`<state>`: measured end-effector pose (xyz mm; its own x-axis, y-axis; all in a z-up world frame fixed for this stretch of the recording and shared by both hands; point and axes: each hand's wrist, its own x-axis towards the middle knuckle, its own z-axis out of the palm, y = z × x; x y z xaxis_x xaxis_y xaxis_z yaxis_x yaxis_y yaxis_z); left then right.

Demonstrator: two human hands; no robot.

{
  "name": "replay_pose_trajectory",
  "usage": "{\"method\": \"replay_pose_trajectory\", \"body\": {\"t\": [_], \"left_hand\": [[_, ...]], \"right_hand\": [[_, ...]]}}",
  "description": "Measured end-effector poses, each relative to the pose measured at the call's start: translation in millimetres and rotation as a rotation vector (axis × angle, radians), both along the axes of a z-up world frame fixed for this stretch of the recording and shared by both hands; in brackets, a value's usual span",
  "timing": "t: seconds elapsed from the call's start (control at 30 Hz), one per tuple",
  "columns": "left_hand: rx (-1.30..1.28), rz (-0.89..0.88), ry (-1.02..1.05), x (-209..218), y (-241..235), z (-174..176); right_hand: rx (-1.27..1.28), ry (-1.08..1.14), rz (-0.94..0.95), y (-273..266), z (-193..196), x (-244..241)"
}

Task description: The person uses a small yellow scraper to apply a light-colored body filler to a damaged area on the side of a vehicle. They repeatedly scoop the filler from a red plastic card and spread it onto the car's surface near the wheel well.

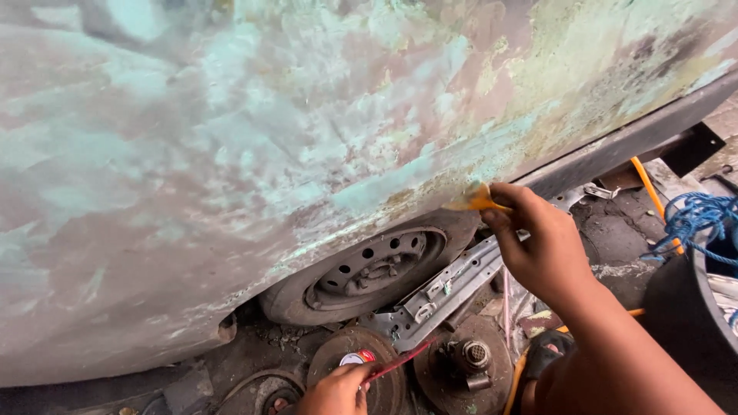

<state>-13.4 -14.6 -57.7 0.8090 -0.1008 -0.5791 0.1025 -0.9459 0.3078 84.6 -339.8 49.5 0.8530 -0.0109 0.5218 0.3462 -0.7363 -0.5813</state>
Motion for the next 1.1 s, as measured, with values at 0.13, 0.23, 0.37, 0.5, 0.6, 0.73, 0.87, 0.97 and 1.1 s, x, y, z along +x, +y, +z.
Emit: {"method": "replay_pose_trajectory", "body": {"t": [0.13, 0.23, 0.37, 0.5, 0.6, 0.73, 0.87, 0.97, 1.1], "left_hand": [[0.016, -0.003, 0.097, 18.5, -10.4, 5.7], [0.011, 0.012, 0.118, 28.8, -16.3, 5.8], [0.029, -0.031, 0.248, 52.9, -27.1, 22.2], [0.009, -0.096, 0.304, 67.2, -34.9, 28.5], [0.008, -0.069, 0.271, 66.9, -47.9, 42.7], [-0.024, -0.029, 0.202, 67.4, -50.2, 52.0], [-0.002, -0.035, 0.256, 70.6, -42.6, 26.5], [-0.009, -0.048, 0.276, 73.4, -38.7, 16.6], [-0.060, -0.053, 0.259, 72.8, -31.9, 9.5]], "right_hand": [[-0.056, -0.102, 0.034, -2.9, 15.2, 14.5], [-0.173, -0.210, 0.232, -7.4, 55.7, 17.3], [-0.290, -0.103, 0.109, -8.4, 109.0, 15.3], [-0.440, -0.234, -0.025, -8.1, 121.4, 22.1], [-0.492, -0.310, -0.020, -7.6, 109.8, 31.2], [-0.559, -0.393, -0.038, -1.9, 105.2, 41.6], [-0.591, -0.406, -0.061, 0.7, 100.5, 46.5], [-0.595, -0.395, -0.067, -0.4, 99.2, 49.0], [-0.596, -0.391, -0.059, 0.8, 98.2, 49.5]]}}
